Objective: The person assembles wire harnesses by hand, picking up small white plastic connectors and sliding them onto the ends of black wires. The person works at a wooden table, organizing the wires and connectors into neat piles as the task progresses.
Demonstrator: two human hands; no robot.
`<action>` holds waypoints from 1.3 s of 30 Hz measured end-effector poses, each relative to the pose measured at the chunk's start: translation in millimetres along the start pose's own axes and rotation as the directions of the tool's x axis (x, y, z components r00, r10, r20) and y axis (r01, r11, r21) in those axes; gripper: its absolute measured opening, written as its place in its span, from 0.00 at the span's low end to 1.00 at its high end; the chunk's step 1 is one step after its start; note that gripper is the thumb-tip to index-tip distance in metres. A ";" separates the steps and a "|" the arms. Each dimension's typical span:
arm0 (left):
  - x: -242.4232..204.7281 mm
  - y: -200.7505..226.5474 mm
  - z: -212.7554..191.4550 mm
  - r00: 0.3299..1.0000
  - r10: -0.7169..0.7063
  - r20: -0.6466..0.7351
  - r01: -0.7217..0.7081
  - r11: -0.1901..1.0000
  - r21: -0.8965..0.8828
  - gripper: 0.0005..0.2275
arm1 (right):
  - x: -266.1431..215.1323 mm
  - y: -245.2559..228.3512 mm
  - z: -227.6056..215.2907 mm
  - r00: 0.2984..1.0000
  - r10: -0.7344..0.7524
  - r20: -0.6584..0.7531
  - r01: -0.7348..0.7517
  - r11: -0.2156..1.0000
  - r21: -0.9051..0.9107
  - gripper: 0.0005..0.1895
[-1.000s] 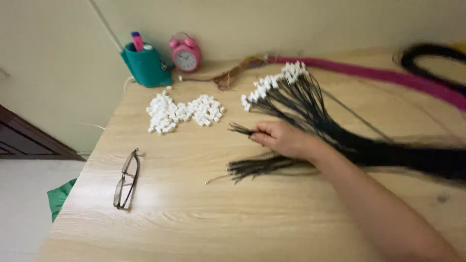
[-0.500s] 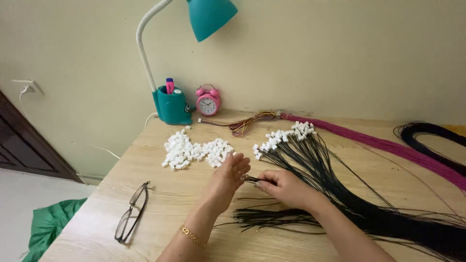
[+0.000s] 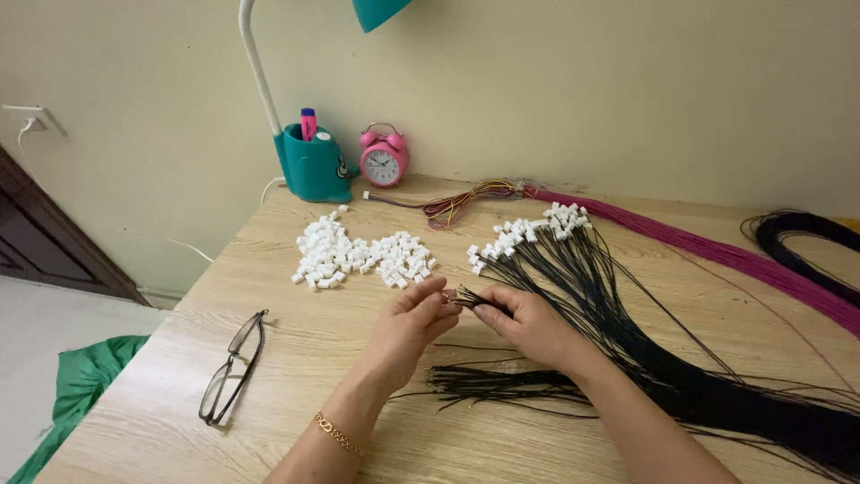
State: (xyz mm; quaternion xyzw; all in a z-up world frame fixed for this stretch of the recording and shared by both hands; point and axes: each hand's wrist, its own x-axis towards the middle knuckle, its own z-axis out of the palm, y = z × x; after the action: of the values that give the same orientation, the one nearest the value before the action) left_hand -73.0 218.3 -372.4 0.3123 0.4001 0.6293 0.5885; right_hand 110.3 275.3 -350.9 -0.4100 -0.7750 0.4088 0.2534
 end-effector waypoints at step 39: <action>25.1 -43.5 -15.0 0.983 0.162 -0.083 -0.150 0.980 0.134 0.07 | -6.2 -3.9 10.3 0.991 0.020 -0.133 -0.017 1.000 0.021 0.08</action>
State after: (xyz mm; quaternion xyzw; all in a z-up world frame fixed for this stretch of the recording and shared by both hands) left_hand -67.5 240.6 -419.5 0.3498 0.4406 0.6608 0.4967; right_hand 104.5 264.3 -353.5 -0.4409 -0.7484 0.3904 0.3050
